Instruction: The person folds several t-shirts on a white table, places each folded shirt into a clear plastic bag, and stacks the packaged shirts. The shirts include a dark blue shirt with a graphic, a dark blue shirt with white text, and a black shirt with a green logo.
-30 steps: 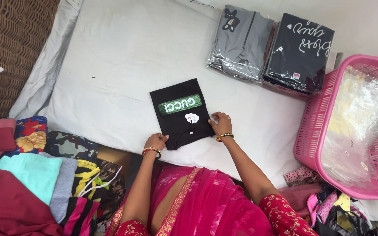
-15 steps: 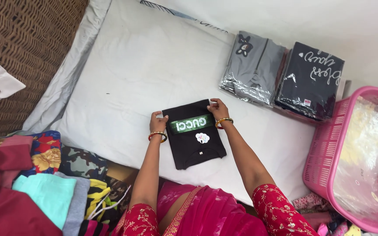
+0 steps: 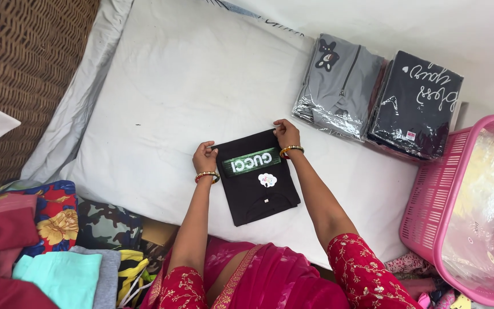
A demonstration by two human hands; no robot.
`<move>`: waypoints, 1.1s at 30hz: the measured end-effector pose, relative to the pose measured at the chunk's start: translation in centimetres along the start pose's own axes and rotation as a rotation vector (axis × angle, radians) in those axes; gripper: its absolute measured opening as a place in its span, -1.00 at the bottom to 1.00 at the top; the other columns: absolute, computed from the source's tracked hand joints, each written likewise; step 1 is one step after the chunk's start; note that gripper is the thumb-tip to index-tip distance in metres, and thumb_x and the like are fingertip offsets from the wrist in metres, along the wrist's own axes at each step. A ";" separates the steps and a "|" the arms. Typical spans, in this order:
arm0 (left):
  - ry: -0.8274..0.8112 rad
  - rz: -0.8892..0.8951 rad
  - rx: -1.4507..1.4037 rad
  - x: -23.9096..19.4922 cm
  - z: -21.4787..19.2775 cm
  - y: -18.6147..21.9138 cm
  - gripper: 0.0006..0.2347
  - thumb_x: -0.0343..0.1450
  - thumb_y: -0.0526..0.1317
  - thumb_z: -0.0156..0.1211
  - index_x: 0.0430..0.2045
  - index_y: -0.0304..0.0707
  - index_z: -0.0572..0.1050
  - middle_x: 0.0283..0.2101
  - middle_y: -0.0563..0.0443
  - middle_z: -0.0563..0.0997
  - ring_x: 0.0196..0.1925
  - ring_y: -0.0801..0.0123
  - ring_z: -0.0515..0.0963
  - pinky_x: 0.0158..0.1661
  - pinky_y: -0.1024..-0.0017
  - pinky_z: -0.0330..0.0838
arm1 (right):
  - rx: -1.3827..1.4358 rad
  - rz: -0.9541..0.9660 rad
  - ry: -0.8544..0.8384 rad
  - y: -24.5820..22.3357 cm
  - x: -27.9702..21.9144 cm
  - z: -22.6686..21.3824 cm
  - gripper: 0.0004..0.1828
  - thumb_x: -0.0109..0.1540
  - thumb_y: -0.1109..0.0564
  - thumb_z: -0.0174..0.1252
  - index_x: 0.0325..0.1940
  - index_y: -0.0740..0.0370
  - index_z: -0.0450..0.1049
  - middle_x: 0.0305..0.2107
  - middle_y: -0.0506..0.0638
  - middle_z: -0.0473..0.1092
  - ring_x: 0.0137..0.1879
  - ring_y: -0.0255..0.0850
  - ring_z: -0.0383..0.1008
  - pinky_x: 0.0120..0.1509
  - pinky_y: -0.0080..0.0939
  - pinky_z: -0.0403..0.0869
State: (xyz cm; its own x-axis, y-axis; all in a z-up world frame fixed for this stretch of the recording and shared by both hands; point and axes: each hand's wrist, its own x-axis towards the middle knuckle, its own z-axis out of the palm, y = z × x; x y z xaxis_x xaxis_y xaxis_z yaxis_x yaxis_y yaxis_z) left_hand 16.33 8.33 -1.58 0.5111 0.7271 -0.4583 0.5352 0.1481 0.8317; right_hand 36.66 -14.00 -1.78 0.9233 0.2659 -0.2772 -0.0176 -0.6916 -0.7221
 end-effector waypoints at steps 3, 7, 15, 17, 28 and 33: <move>0.047 0.211 0.264 -2.3 -0.4 1.1 -0.62 0.33 -0.35 0.36 0.05 -0.14 0.53 -0.14 -0.03 0.55 -0.14 0.30 0.52 -0.06 0.30 0.44 | -0.179 -0.141 0.049 -1.4 -2.6 -1.0 -0.53 0.09 0.19 0.39 0.08 0.11 0.51 -0.18 0.02 0.44 -0.08 -0.12 0.48 0.10 -0.09 0.49; -0.027 0.735 0.686 -7.4 0.1 0.0 -0.49 0.39 -0.10 0.25 0.29 -0.02 0.35 0.35 -0.07 0.29 0.42 0.04 0.21 0.35 -0.08 0.05 | -0.374 -0.392 0.112 -2.1 -8.8 -2.4 -0.31 0.08 0.08 0.41 0.27 0.12 0.37 0.00 0.13 0.36 0.10 0.15 0.36 0.19 0.09 0.39; -0.369 0.727 0.975 -14.8 -1.1 -4.0 -0.43 0.44 0.08 0.07 0.41 0.19 0.15 0.54 0.09 -0.03 0.57 0.12 -0.14 0.42 -0.16 -0.27 | -0.405 -0.100 0.043 3.4 -18.3 -4.7 -0.45 0.19 0.01 0.31 0.25 0.03 0.40 -0.14 0.05 0.42 -0.07 0.03 0.48 -0.03 -0.01 0.49; -0.347 0.706 0.977 -16.4 -1.6 -4.5 -0.43 0.45 0.07 0.07 0.41 0.18 0.15 0.54 0.11 -0.03 0.57 0.13 -0.13 0.42 -0.15 -0.27 | -0.381 -0.014 -0.039 4.1 -19.5 -5.4 -0.46 0.21 -0.02 0.29 0.26 0.02 0.40 -0.23 0.03 0.46 -0.15 -0.02 0.51 -0.08 -0.03 0.49; 0.136 0.315 0.297 -19.3 -0.1 -11.2 -0.53 0.25 -0.36 0.35 0.08 -0.12 0.46 0.11 -0.13 0.46 0.14 0.07 0.48 0.19 0.20 0.38 | -0.162 0.002 -0.041 9.8 -19.5 -3.5 -0.58 0.12 -0.10 0.44 -0.14 0.20 0.51 -0.34 0.02 0.53 -0.26 -0.13 0.56 -0.11 -0.16 0.53; 0.146 -0.036 0.166 -18.1 1.6 -9.8 -0.41 0.21 -0.28 0.49 0.14 -0.19 0.34 -0.06 -0.17 0.47 -0.08 0.13 0.53 -0.03 0.26 0.45 | 0.215 0.212 -0.078 7.5 -18.3 -4.0 -0.48 0.12 0.01 0.45 0.01 0.21 0.37 -0.33 0.04 0.52 -0.20 -0.20 0.56 -0.08 -0.22 0.54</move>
State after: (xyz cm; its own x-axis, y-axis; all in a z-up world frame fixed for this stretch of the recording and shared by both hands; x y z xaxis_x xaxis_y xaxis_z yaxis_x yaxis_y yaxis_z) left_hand 2.91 -7.40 -1.93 0.3929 0.8146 -0.4267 0.6613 0.0721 0.7466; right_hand 21.14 -26.71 0.42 0.8582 0.1872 -0.4779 -0.2951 -0.5818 -0.7579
